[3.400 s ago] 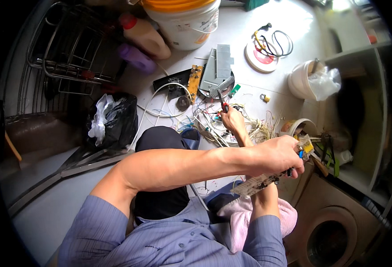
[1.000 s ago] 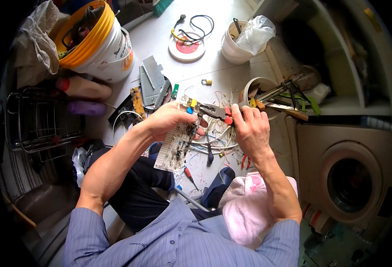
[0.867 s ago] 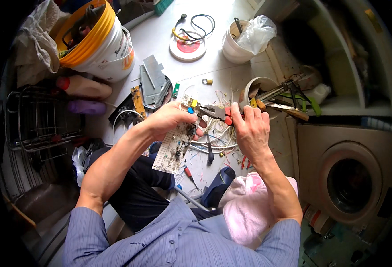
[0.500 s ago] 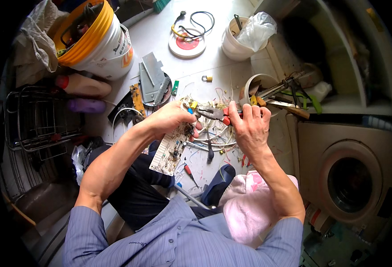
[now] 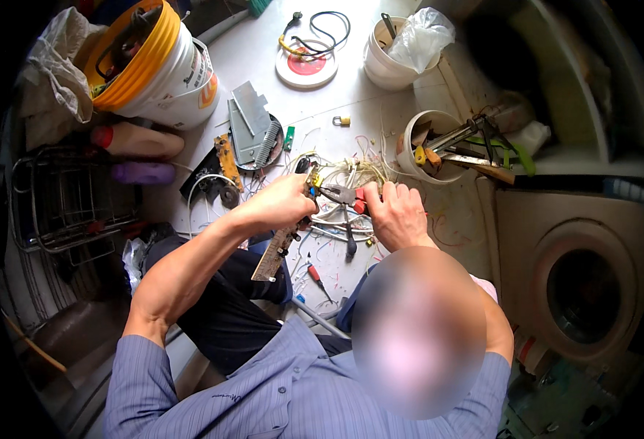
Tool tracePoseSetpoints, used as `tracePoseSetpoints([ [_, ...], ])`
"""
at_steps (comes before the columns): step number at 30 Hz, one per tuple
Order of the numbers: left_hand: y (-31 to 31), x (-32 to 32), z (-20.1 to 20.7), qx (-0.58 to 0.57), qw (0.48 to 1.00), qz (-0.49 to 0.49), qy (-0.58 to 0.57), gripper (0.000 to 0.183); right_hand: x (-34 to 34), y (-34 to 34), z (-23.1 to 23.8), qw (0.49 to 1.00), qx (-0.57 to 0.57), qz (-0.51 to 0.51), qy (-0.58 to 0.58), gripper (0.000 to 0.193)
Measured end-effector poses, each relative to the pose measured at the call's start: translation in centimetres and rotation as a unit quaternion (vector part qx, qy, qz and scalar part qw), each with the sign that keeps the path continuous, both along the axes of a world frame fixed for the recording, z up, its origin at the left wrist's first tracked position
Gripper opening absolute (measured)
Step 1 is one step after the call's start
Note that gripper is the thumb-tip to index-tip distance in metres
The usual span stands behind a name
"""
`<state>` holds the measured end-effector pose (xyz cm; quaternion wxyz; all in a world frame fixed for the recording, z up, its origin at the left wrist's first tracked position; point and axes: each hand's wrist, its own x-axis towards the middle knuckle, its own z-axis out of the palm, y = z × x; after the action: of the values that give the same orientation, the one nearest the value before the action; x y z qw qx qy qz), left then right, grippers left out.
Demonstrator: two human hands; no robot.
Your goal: The person uses pliers to pull components from a circuit board and cut wires among a pile of electronic parts on a floor.
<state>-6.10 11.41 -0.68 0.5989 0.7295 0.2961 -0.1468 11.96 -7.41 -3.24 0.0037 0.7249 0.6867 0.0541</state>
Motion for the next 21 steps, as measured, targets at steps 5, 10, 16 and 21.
tracePoseSetpoints([
  [5,0.1,-0.6,0.8,0.037,0.998,-0.012,-0.056,0.020,-0.5,-0.9,-0.7,0.977,-0.028,-0.053,0.204,0.021],
  [10,1.6,-0.9,0.0,-0.157,0.981,0.000,-0.111,0.031,0.5,-0.8,0.3,0.885,-0.074,-0.075,0.454,0.009],
  [16,1.6,-0.5,-0.1,-0.381,0.910,0.102,-0.131,0.039,0.7,-0.1,2.1,0.702,-0.191,-0.175,0.664,0.013],
  [21,1.5,0.0,1.1,-0.449,0.875,0.129,-0.127,0.041,0.9,0.2,2.7,0.616,-0.196,-0.213,0.733,0.013],
])
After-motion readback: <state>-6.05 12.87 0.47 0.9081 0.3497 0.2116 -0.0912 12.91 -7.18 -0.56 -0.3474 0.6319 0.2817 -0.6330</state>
